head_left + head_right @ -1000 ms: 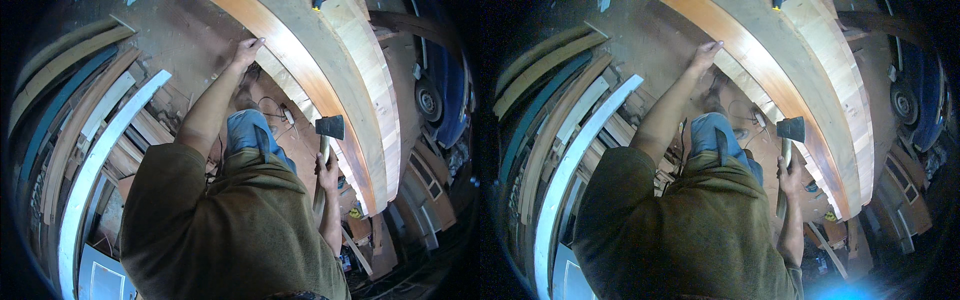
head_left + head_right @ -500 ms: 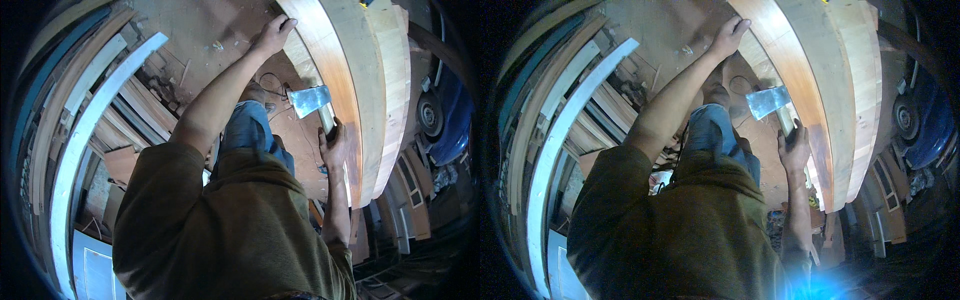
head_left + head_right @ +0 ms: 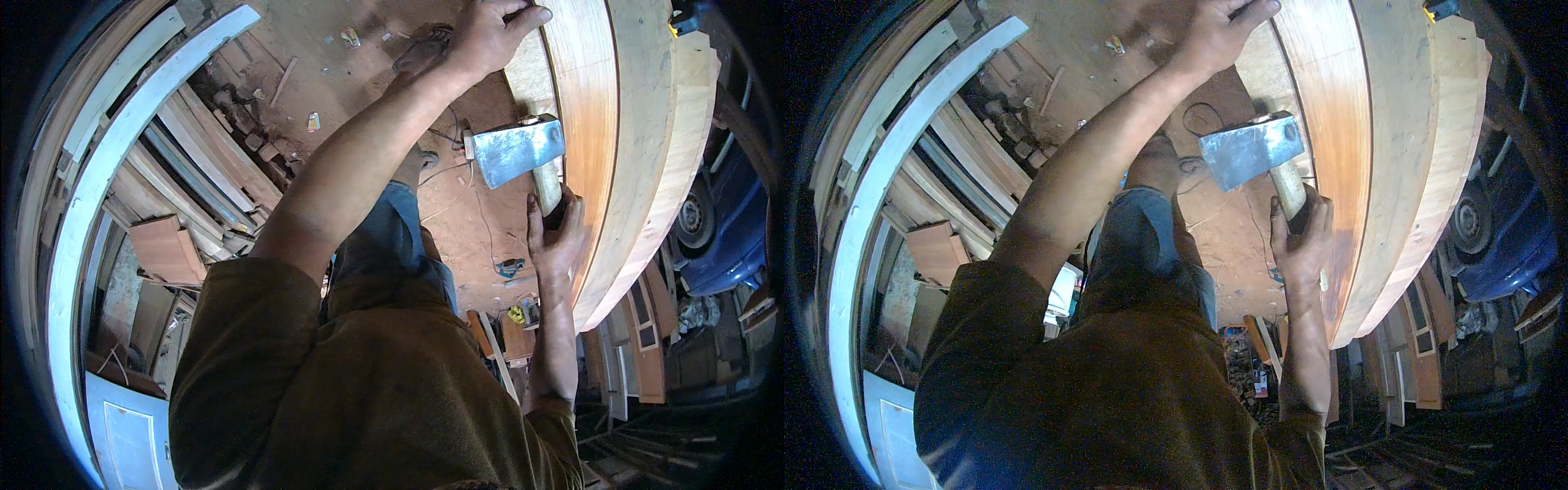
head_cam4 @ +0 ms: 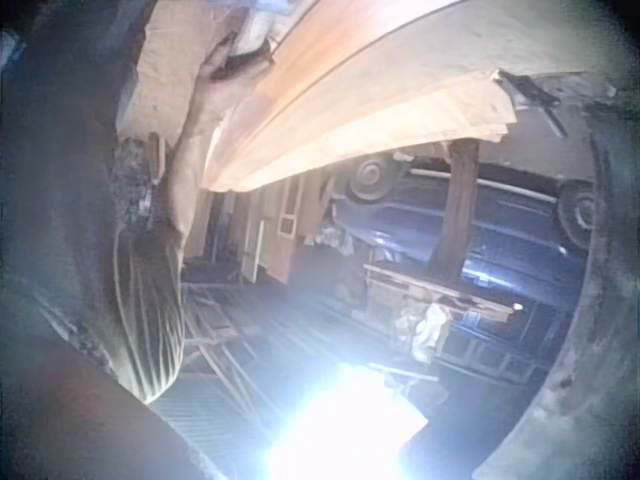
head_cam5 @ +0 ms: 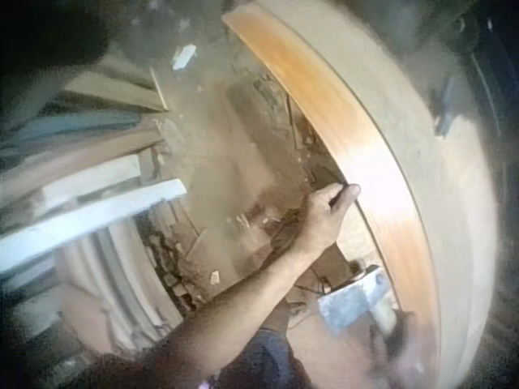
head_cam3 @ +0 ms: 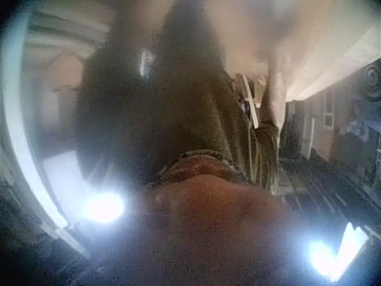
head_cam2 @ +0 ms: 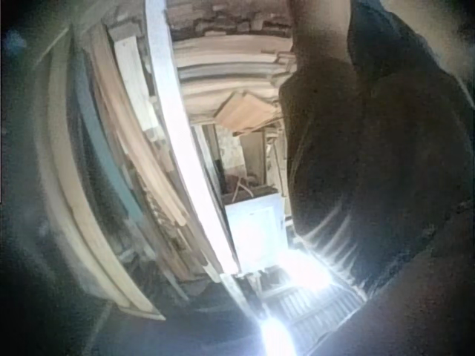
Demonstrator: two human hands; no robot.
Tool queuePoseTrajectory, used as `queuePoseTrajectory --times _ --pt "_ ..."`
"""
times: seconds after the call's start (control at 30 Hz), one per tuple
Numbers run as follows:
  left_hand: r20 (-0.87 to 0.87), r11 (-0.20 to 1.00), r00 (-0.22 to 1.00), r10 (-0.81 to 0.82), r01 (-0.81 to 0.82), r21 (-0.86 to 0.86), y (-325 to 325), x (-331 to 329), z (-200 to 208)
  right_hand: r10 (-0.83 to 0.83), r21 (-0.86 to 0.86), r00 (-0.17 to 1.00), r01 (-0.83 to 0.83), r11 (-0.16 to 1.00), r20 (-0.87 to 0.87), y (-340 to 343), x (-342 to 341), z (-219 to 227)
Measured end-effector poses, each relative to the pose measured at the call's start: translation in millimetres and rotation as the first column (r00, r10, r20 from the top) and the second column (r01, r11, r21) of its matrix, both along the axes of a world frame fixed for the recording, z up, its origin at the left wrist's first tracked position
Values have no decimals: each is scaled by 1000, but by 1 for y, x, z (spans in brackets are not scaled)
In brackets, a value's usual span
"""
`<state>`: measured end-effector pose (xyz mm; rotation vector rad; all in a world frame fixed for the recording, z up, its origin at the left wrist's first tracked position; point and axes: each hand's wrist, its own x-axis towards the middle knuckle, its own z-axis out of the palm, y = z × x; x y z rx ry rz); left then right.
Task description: The person retrieves nails from a bucket and uses a hammer to drive them into a long, curved wooden assembly. They then use a circular saw to trim the edges of the wood and a clamp to secure the pieces together.
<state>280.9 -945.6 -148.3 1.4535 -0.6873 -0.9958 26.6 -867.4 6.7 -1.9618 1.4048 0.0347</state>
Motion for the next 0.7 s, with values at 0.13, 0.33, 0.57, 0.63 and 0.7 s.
queuePoseTrajectory --times 0.13,0.33,0.57,0.63,0.7 --pt "35 993 997 -65 61 99 3 4 11 -3 -8 996 2 1000 -88 -1 -3 2" --pt "-9 984 995 -97 97 147 1 8 21 -15 -96 978 -6 995 -210 -3 -12 -12" --pt "50 995 998 -29 24 94 -5 -2 12 -34 -114 981 13 993 -192 -6 -17 -8" --pt "113 988 990 -85 68 139 -6 2 14 -75 -114 977 53 992 -200 -7 -10 2" --pt "58 979 991 -117 105 172 -7 5 11 -146 -122 983 132 984 -111 -5 -15 8"
